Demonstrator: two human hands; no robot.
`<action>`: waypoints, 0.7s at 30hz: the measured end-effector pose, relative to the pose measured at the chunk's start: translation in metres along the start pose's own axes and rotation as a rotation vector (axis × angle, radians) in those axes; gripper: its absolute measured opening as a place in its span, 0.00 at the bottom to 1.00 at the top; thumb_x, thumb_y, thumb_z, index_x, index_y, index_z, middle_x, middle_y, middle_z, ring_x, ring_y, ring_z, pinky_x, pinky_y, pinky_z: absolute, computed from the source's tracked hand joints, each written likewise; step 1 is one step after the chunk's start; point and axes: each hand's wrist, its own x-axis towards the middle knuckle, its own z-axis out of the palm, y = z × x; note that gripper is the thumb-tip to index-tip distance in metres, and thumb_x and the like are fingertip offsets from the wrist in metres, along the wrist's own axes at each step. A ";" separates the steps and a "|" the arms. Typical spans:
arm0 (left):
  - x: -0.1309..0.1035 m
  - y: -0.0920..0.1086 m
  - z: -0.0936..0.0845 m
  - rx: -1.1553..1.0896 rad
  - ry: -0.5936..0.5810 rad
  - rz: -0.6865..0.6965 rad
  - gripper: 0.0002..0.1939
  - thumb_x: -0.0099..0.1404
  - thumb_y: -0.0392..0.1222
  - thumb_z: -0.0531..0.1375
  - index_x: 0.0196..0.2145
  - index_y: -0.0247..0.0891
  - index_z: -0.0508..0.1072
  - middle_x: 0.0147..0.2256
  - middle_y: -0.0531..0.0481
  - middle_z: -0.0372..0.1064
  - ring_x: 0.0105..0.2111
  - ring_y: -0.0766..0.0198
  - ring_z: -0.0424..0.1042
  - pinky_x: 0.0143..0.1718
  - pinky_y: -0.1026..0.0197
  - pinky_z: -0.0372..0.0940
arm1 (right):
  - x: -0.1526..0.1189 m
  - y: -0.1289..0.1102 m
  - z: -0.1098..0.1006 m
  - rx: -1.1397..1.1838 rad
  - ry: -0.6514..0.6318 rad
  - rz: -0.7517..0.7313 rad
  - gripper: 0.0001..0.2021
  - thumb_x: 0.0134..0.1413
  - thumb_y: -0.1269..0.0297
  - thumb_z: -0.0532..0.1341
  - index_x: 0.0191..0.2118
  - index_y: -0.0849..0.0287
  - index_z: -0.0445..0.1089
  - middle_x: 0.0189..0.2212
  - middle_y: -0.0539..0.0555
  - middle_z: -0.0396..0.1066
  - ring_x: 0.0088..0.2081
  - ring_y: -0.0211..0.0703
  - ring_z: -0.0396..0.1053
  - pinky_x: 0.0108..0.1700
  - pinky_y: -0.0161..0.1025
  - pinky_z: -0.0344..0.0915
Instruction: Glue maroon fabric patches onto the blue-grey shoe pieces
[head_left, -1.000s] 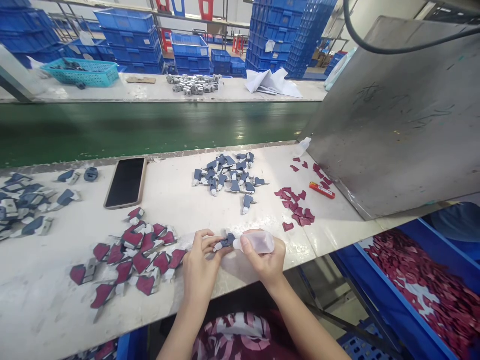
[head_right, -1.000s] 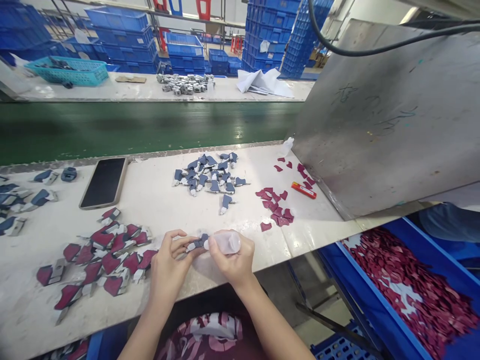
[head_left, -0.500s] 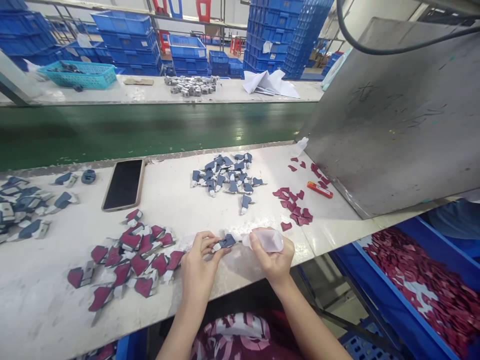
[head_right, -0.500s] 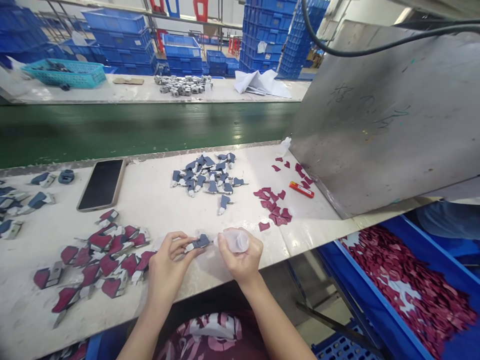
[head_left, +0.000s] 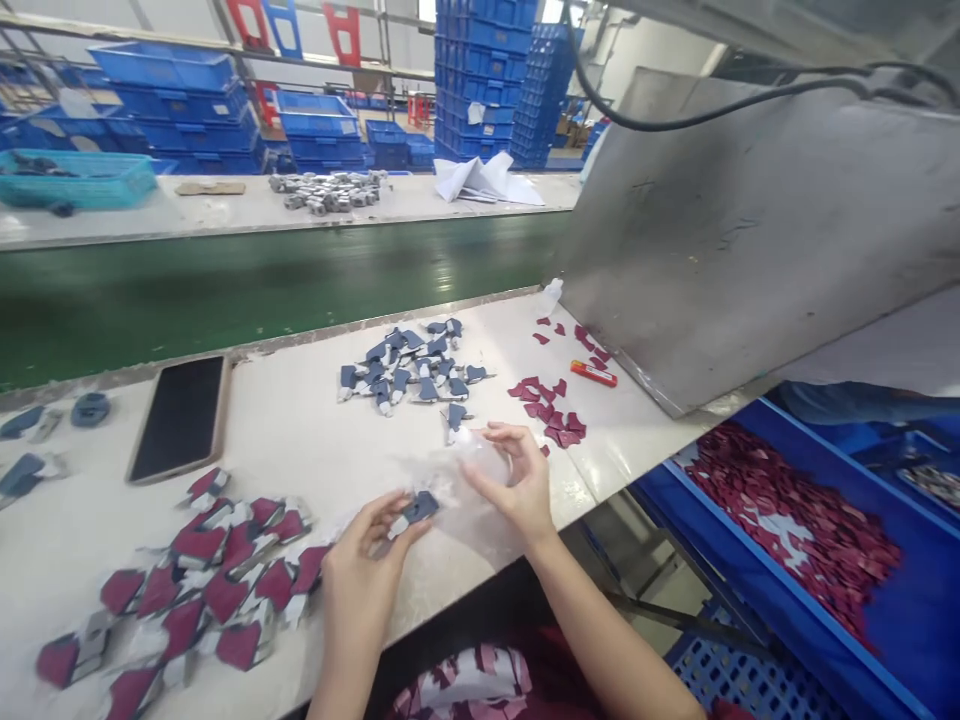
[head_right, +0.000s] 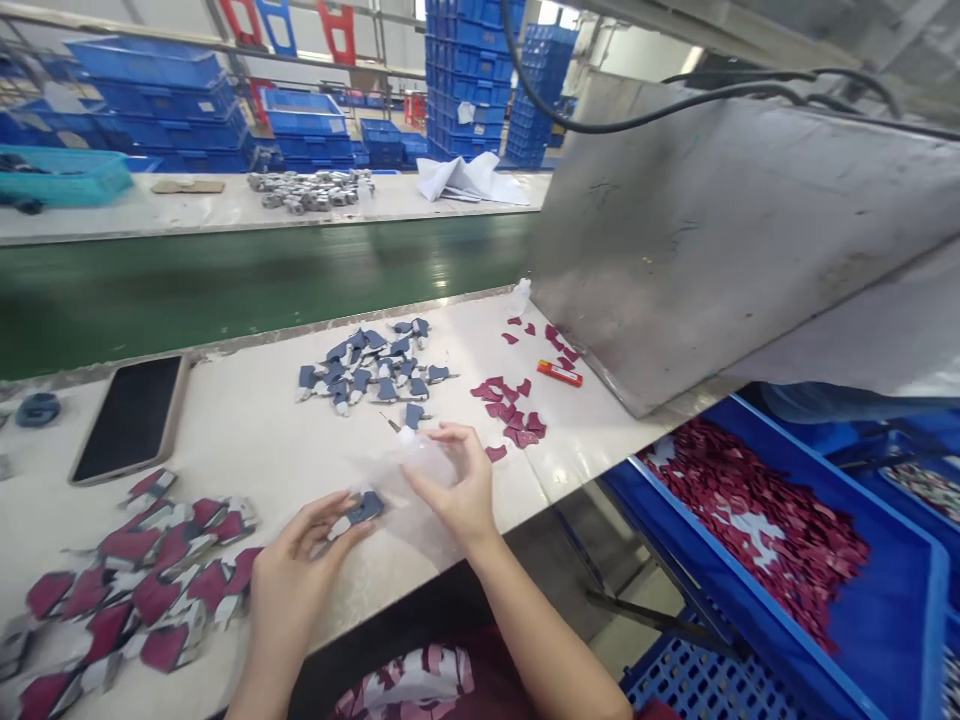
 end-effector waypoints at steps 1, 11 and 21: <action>0.001 -0.001 -0.001 0.000 0.006 0.004 0.19 0.49 0.52 0.70 0.38 0.42 0.78 0.37 0.47 0.79 0.38 0.54 0.76 0.44 0.53 0.72 | 0.002 0.001 0.004 -0.001 -0.017 -0.006 0.18 0.43 0.65 0.72 0.40 0.56 0.67 0.42 0.56 0.77 0.46 0.48 0.75 0.47 0.42 0.71; 0.000 0.011 -0.005 -0.014 0.099 -0.148 0.20 0.46 0.54 0.69 0.36 0.43 0.80 0.39 0.48 0.80 0.42 0.49 0.79 0.49 0.52 0.72 | 0.007 0.004 -0.016 -0.390 -0.221 -0.173 0.31 0.45 0.62 0.74 0.56 0.56 0.67 0.47 0.58 0.74 0.48 0.50 0.71 0.46 0.45 0.73; -0.002 0.006 -0.003 -0.093 0.136 -0.149 0.23 0.48 0.55 0.70 0.39 0.41 0.79 0.44 0.46 0.80 0.47 0.49 0.77 0.56 0.51 0.67 | 0.000 0.009 -0.072 -0.970 -0.034 0.001 0.06 0.58 0.66 0.64 0.39 0.59 0.79 0.38 0.58 0.74 0.40 0.51 0.74 0.42 0.44 0.71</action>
